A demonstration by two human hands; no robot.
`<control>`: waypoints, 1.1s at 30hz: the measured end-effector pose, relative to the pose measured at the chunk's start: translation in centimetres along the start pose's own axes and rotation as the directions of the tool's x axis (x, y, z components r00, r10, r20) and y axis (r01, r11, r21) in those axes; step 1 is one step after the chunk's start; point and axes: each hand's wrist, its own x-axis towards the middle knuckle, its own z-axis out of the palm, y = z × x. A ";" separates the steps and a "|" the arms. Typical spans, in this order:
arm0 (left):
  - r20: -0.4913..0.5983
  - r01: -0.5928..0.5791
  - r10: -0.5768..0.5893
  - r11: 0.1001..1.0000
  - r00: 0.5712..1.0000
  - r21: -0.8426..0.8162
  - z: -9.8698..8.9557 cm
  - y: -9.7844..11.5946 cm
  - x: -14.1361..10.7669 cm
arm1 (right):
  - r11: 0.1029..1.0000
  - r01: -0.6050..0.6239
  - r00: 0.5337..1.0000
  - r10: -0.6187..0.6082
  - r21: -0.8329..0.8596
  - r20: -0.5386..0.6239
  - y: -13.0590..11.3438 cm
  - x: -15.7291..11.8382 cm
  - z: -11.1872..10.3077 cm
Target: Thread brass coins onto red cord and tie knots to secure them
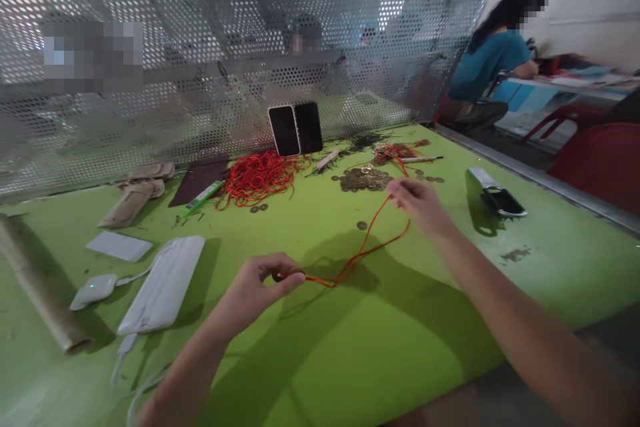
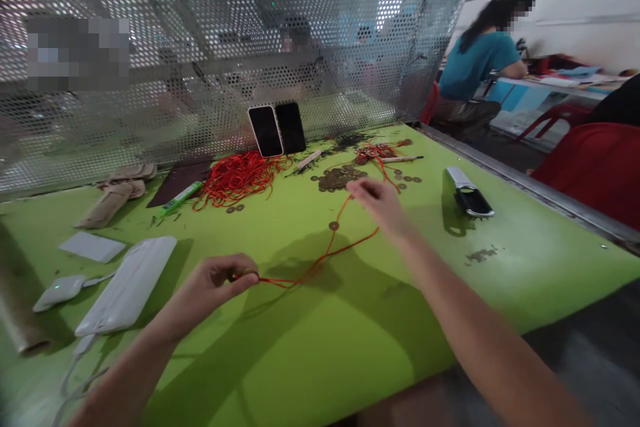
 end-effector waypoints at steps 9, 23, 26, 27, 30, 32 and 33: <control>0.105 -0.080 0.109 0.966 0.988 -0.247 2.0 0.6 -0.7 | 0.937 0.322 0.797 -0.346 0.136 0.496 -6.5 -4.6 7.3; 0.081 0.058 -0.040 0.971 0.996 -0.233 2.2 0.1 -0.5 | 0.952 0.297 0.816 -0.208 -0.081 0.539 -4.6 -4.8 6.5; 0.094 0.083 -0.064 0.973 0.994 -0.214 2.6 0.0 -0.5 | 0.973 0.229 0.851 -0.181 -0.038 0.493 -4.6 -4.9 6.7; 0.093 0.091 -0.073 0.976 0.993 -0.199 2.8 -0.1 -0.5 | 0.980 0.196 0.867 -0.161 -0.026 0.472 -4.6 -4.9 6.8; 0.089 0.110 -0.097 0.981 0.991 -0.159 3.1 -0.3 -0.5 | 0.995 0.098 0.917 -0.088 -0.006 0.389 -4.6 -4.9 6.8; 0.089 0.124 -0.112 0.982 0.990 -0.146 3.2 -0.3 -0.5 | 0.999 0.040 0.935 -0.045 0.024 0.351 -4.5 -4.9 6.8; 0.088 0.129 -0.117 0.982 0.989 -0.140 3.3 -0.3 -0.5 | 0.999 0.012 0.937 -0.028 0.049 0.349 -4.4 -4.9 6.7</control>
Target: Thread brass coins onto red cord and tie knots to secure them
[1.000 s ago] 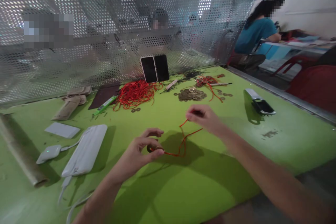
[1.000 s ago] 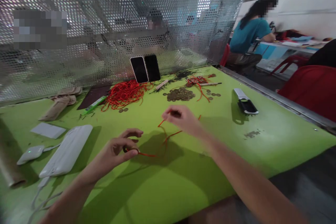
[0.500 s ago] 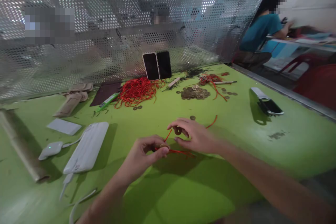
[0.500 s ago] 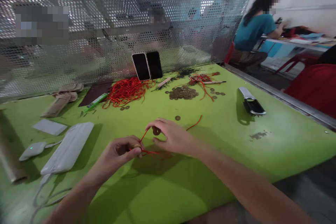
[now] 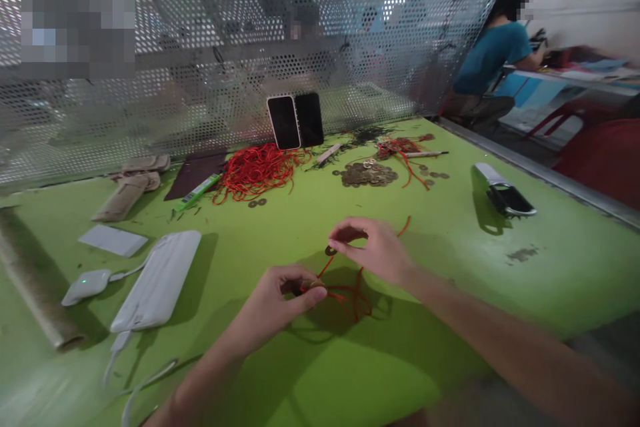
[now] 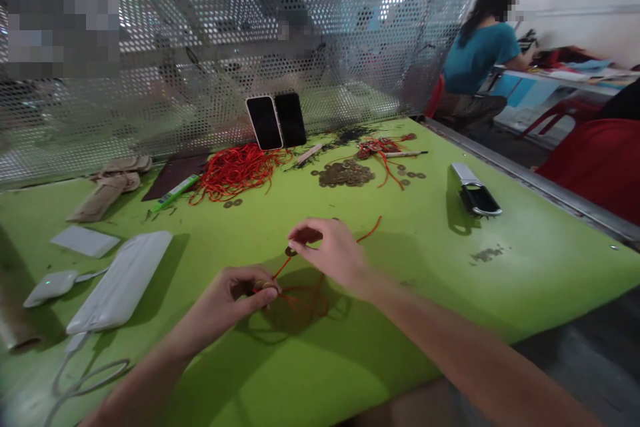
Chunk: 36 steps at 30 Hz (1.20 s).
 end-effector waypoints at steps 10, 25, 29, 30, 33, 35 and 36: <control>-0.021 0.027 -0.027 0.999 0.999 -0.022 -0.1 0.0 0.2 | 0.995 -0.013 1.000 0.010 0.102 0.027 -0.4 -0.3 0.2; 0.015 0.090 -0.090 0.995 0.996 -0.031 0.1 0.0 0.1 | 0.989 0.148 0.989 -0.148 -0.024 0.002 -0.6 -0.5 0.2; 0.026 0.107 -0.106 0.993 0.994 -0.052 0.2 -0.1 0.1 | 0.945 0.297 0.954 -0.300 -0.136 -0.005 -0.8 -0.7 0.3; 0.022 0.108 -0.107 0.993 0.994 -0.055 0.2 -0.1 0.1 | 0.929 0.334 0.941 -0.339 -0.161 -0.005 -0.8 -0.8 0.3; 0.009 0.100 -0.099 0.994 0.995 -0.053 0.1 -0.1 0.1 | 0.878 0.413 0.904 -0.427 -0.242 -0.005 -0.6 -0.9 0.4; 0.006 0.095 -0.095 0.994 0.996 -0.048 0.0 -0.1 0.1 | 0.857 0.433 0.891 -0.454 -0.280 -0.011 -0.5 -0.9 0.4; 0.005 0.094 -0.094 0.995 0.996 -0.046 0.0 0.0 0.1 | 0.850 0.440 0.886 -0.463 -0.290 -0.011 -0.4 -0.9 0.4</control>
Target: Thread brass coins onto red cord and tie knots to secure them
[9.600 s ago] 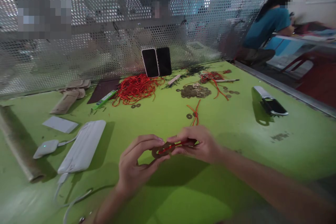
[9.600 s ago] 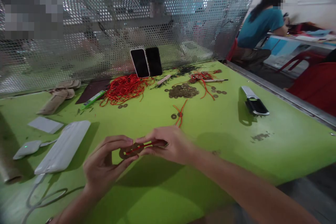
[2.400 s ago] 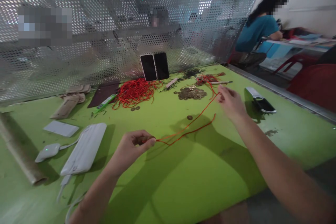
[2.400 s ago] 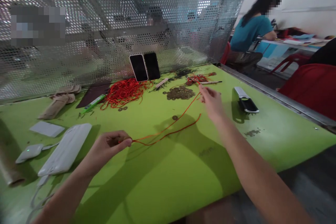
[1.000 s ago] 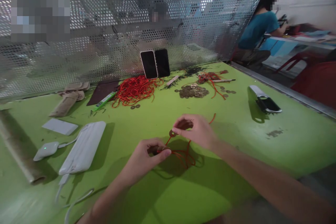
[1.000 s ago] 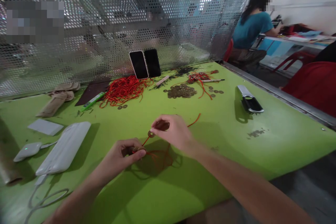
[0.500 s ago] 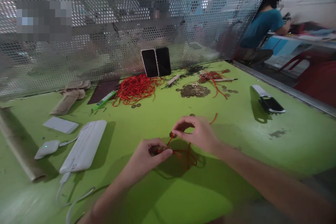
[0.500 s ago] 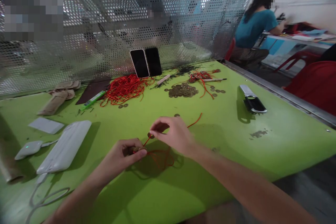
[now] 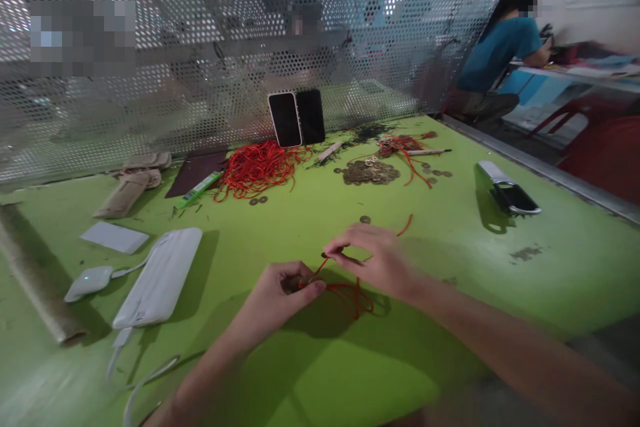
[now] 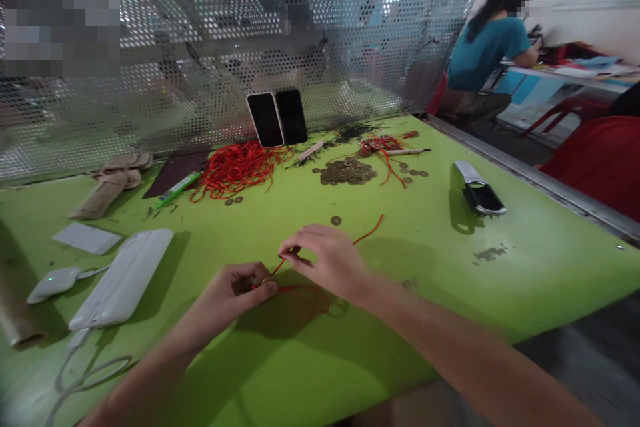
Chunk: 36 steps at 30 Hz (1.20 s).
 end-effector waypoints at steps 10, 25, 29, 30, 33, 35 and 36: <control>-0.045 -0.117 0.125 0.980 0.991 0.161 0.0 0.7 0.0 | 0.997 0.007 0.990 -0.017 0.071 0.139 -0.3 0.0 0.4; -0.109 -0.182 0.201 0.970 0.974 0.163 -0.1 0.7 -0.3 | 0.868 -0.345 0.930 0.267 0.358 0.251 0.3 0.6 -0.6; -0.158 -0.154 0.185 0.969 0.970 0.192 -0.5 0.7 -0.2 | 0.885 -0.334 0.926 0.245 0.324 0.286 0.8 0.9 -1.9; -0.159 -0.150 0.182 0.969 0.970 0.198 -0.6 0.7 -0.2 | 0.887 -0.324 0.925 0.224 0.329 0.308 0.8 0.9 -2.1; -0.138 -0.154 0.183 0.969 0.973 0.195 -0.6 0.6 -0.1 | 0.893 -0.274 0.918 0.131 0.357 0.375 0.7 1.0 -2.3; -0.118 -0.153 0.177 0.970 0.977 0.189 -0.5 0.6 -0.1 | 0.899 -0.240 0.917 0.086 0.365 0.391 0.6 0.9 -2.0; -0.111 -0.152 0.175 0.971 0.978 0.187 -0.4 0.6 -0.1 | 0.901 -0.229 0.916 0.072 0.368 0.394 0.5 0.9 -1.9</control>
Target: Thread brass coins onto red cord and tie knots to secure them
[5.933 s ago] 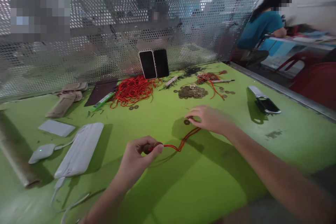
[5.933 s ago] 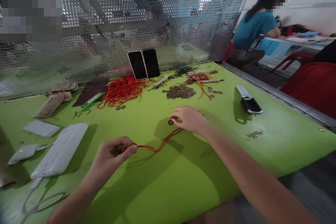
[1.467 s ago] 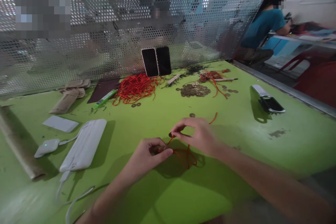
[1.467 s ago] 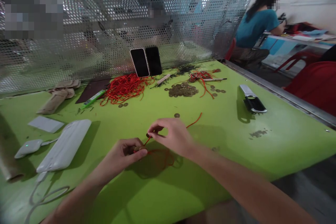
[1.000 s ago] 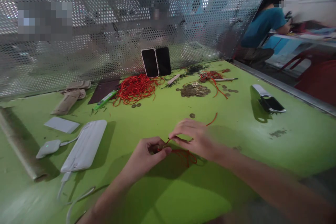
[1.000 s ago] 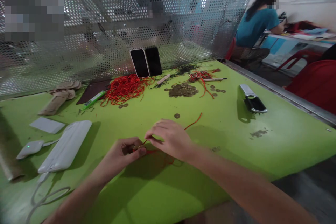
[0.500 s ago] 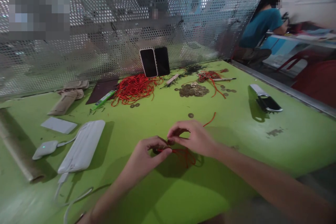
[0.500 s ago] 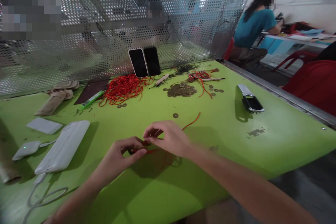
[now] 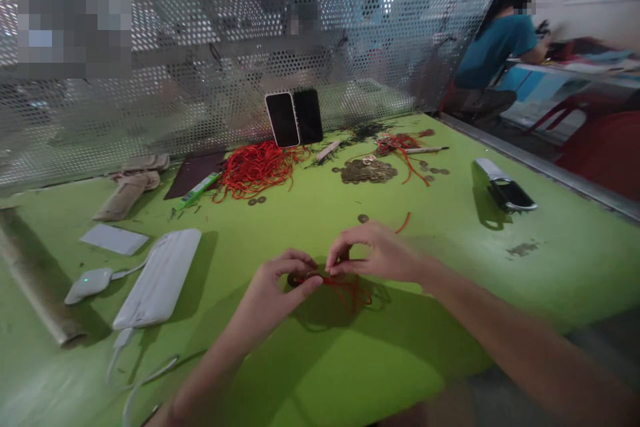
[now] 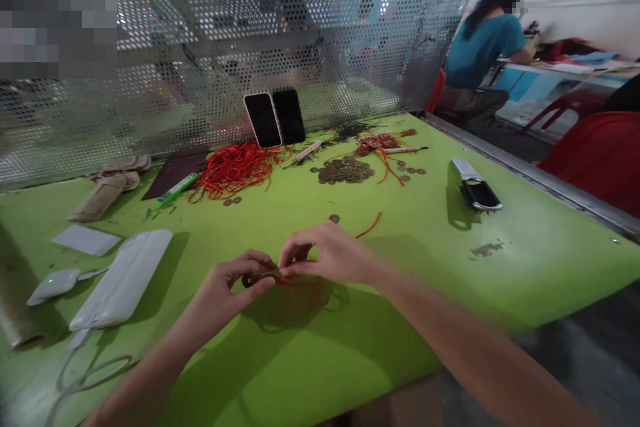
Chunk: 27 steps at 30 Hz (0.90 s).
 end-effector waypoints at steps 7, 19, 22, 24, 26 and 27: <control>0.021 -0.020 0.020 1.000 1.000 -0.012 0.1 0.4 -0.1 | 0.999 0.036 0.999 -0.036 -0.005 -0.011 0.2 0.0 0.6; 0.115 0.056 -0.044 0.994 0.992 -0.099 0.4 0.1 -0.1 | 0.999 -0.022 0.999 0.021 0.034 0.027 0.0 -0.1 0.5; 0.093 0.078 -0.068 0.991 0.993 -0.108 0.6 -0.1 0.0 | 0.994 -0.049 0.999 0.047 0.093 0.025 0.0 0.0 0.8; 0.083 0.080 -0.071 0.991 0.994 -0.105 0.6 -0.1 0.0 | 0.991 -0.060 0.998 0.060 0.122 0.006 0.0 0.0 0.9; 0.084 0.079 -0.070 0.991 0.994 -0.107 0.5 0.0 0.0 | 0.988 -0.057 0.998 0.059 0.140 -0.008 0.1 0.1 1.1; 0.089 0.082 -0.073 0.991 0.993 -0.107 0.5 0.1 0.0 | 0.987 -0.054 0.998 0.057 0.150 -0.012 0.1 0.1 1.1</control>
